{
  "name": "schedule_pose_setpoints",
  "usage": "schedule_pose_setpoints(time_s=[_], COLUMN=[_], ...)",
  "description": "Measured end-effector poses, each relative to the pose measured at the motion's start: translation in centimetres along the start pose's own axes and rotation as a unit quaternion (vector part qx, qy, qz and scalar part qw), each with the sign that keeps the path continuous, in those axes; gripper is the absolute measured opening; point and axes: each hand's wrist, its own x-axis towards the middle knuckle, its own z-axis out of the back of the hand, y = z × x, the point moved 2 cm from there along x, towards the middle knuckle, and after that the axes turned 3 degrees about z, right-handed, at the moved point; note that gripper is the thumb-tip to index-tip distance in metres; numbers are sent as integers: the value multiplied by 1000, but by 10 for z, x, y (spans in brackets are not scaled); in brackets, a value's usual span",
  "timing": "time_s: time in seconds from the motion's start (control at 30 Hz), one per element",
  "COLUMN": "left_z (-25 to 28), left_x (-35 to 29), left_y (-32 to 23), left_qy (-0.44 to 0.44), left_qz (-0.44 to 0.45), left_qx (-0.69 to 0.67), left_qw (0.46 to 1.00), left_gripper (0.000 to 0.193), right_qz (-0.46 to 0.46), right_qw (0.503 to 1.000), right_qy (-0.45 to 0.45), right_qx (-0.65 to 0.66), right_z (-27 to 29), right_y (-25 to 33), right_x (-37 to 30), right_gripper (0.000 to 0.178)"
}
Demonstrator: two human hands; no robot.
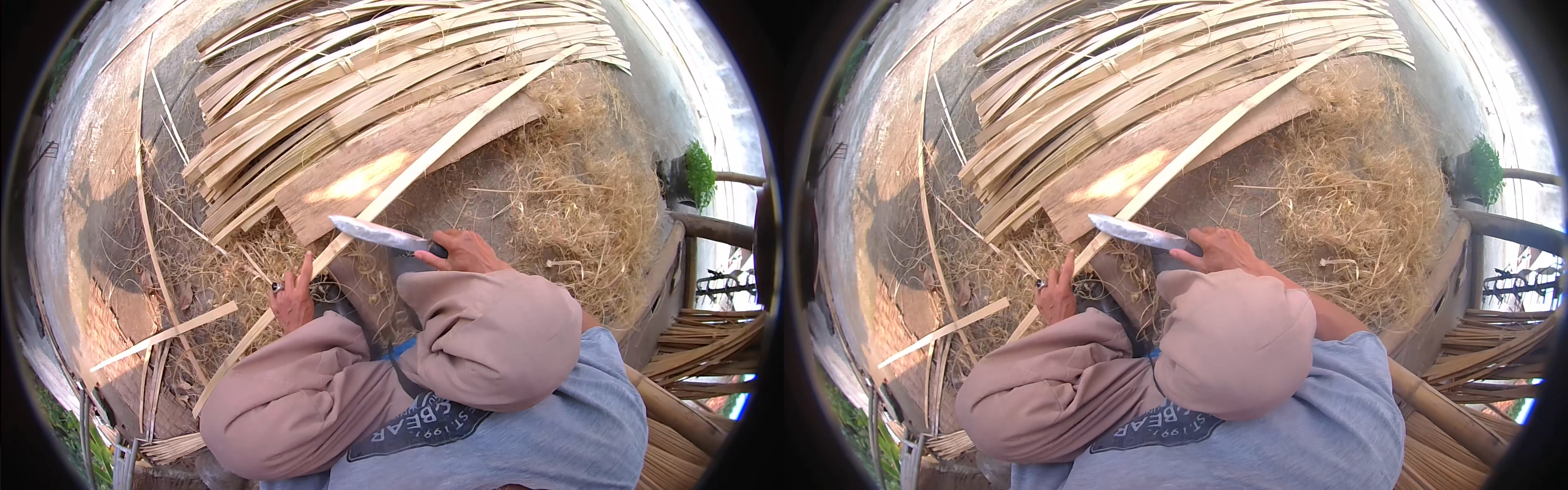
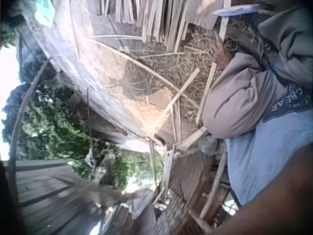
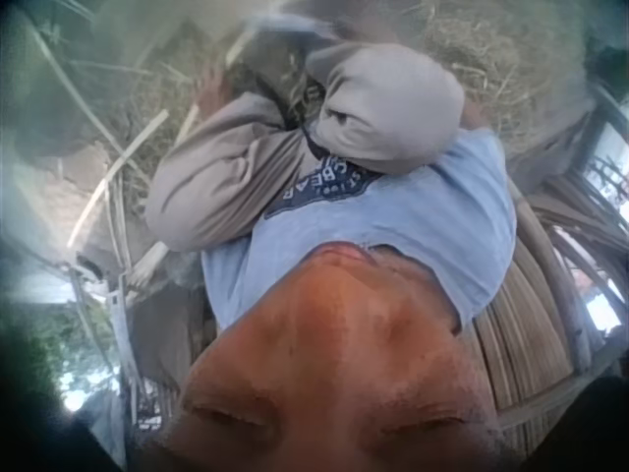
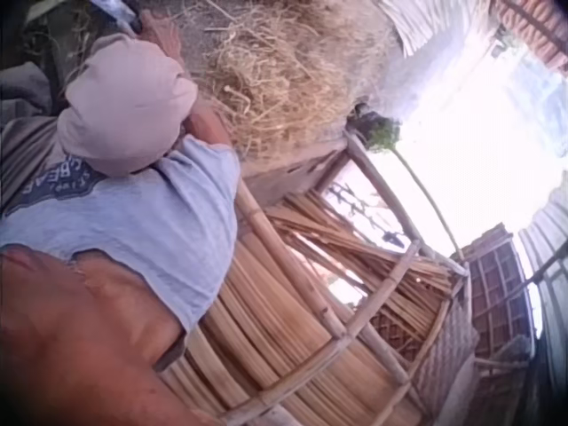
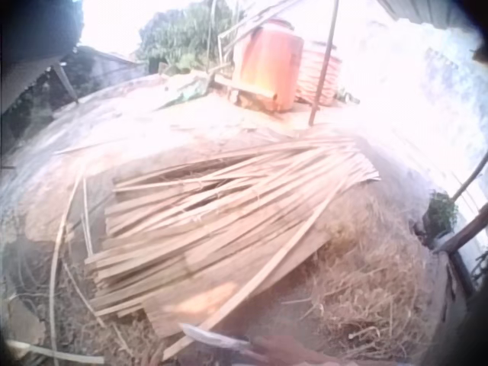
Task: The person splits long bamboo strips into thinner slats using a knife. They hold each strip with one hand and repeatedly strike it with the knife to separate the layers, then place the finished slats onto a growing pile.
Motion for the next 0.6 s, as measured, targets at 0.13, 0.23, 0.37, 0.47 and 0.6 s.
schedule_pose_setpoints(time_s=[0.13,0.23,0.37,0.47,0.6], left_z=[1,7,20,9,18], left_x=[-6,1,5,9,11], left_y=[9,6,-9,-9,-6], left_qy=[0,26,-40,9,31], left_qz=[19,19,19,44,51], left_qx=[-21,-48,-114,-165,-155], left_qw=[1000,998,992,985,986], left_gripper=[74,69,57,51,51], right_qz=[-264,-384,-309,-157,-89], right_qw=[960,887,934,981,993], right_qy=[-80,-256,-172,-37,34], right_qx=[49,18,52,110,72], right_z=[50,115,81,3,-30], right_y=[-98,-210,-146,-37,50], right_x=[20,15,39,23,12], right_gripper=[63,67,66,57,55])
